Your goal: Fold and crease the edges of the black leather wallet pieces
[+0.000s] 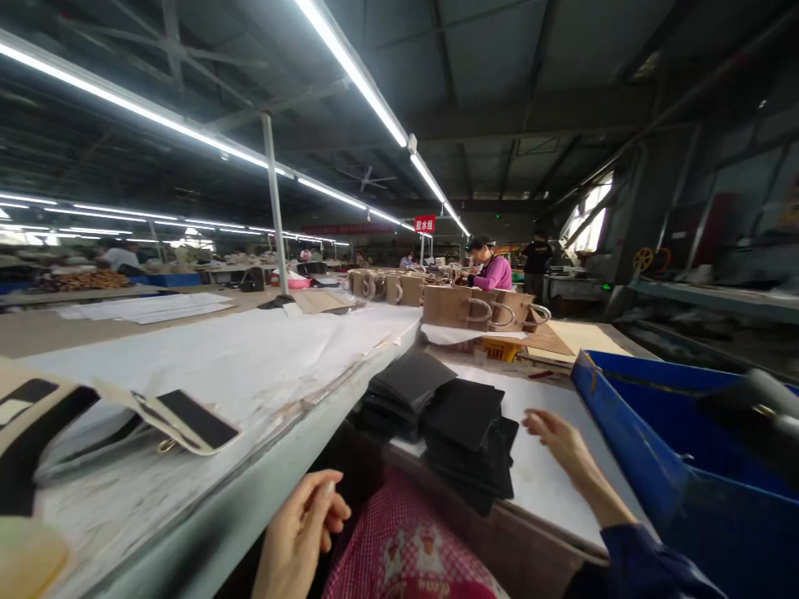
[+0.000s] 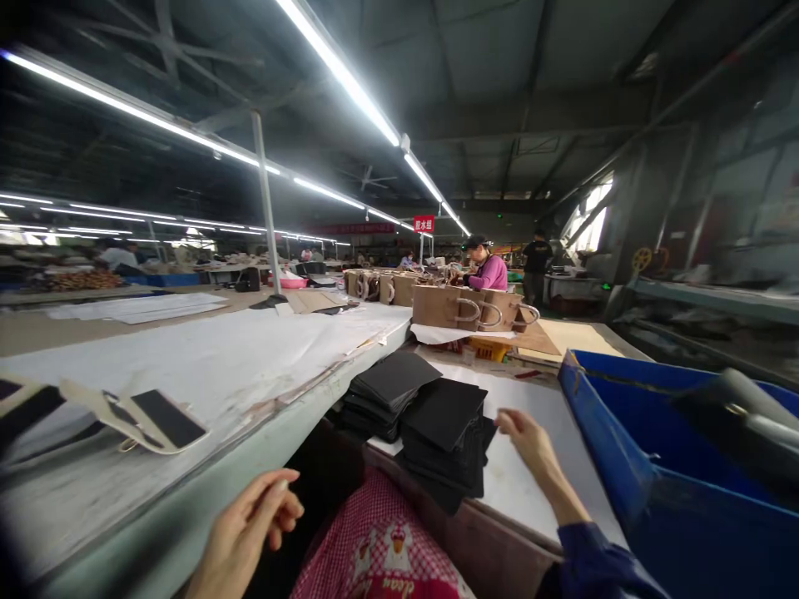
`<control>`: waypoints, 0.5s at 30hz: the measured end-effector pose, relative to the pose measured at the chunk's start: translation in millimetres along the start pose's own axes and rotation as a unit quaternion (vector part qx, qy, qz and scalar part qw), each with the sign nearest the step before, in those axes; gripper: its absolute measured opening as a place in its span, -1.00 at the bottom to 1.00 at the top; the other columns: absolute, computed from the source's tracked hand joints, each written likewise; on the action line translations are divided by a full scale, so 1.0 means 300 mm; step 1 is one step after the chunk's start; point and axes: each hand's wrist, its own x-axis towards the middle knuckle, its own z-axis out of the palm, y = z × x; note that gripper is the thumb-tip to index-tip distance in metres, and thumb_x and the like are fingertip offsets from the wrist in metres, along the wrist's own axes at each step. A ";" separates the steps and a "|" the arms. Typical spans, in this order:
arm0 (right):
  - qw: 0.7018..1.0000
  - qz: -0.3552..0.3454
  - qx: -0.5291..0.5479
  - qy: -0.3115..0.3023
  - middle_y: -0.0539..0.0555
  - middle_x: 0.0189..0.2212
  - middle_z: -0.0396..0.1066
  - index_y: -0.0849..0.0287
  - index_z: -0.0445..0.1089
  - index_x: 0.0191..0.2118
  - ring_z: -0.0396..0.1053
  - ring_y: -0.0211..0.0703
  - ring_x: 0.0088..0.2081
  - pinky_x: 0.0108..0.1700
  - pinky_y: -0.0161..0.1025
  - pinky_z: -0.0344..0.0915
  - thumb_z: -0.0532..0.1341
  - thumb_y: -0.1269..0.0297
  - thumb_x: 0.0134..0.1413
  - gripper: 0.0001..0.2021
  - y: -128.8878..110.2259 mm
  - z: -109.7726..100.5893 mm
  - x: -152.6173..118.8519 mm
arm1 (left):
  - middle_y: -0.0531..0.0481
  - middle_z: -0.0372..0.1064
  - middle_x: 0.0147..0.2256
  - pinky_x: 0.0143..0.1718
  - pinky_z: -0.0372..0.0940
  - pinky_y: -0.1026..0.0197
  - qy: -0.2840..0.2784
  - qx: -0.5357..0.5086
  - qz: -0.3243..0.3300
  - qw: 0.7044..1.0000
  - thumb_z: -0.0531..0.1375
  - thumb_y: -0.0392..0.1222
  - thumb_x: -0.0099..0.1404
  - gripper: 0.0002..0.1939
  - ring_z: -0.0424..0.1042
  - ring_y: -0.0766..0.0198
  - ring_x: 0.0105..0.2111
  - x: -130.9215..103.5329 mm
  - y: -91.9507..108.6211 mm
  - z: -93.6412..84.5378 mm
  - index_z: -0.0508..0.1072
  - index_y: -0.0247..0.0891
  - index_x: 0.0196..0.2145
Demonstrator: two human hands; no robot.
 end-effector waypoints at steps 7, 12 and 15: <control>0.979 -0.083 -0.129 -0.138 0.30 0.03 0.46 0.18 0.55 -0.05 0.37 0.39 0.08 0.00 0.28 0.33 0.18 -0.03 0.03 -0.52 -0.044 0.430 -0.064 | -0.06 0.43 -0.48 -0.61 0.07 0.37 -0.120 -0.008 -0.026 0.992 0.10 0.15 0.31 -0.53 0.31 0.36 -0.54 -0.029 -0.072 0.129 0.39 -0.39 -0.17; 0.965 -0.113 -0.171 -0.162 0.19 -0.13 0.56 0.09 0.61 -0.17 0.53 0.24 -0.12 -0.18 0.05 0.49 -0.01 -0.02 -0.02 -0.48 0.019 0.406 -0.001 | -0.14 0.45 -0.41 -0.62 0.09 0.36 -0.126 -0.054 -0.072 0.988 0.16 0.23 0.19 -0.43 0.31 0.37 -0.54 -0.023 -0.112 0.168 0.36 -0.43 -0.18; 0.959 -0.125 -0.201 -0.156 0.15 -0.36 0.59 0.05 0.62 -0.25 0.56 0.13 -0.38 -0.44 -0.08 0.49 -0.05 0.03 0.05 -0.51 -0.031 0.353 -0.023 | -0.45 0.46 -0.12 -0.51 0.27 0.29 -0.145 -0.100 -0.100 0.979 0.21 0.43 0.03 -0.06 0.48 0.15 -0.29 -0.040 -0.135 0.205 0.31 -0.55 0.02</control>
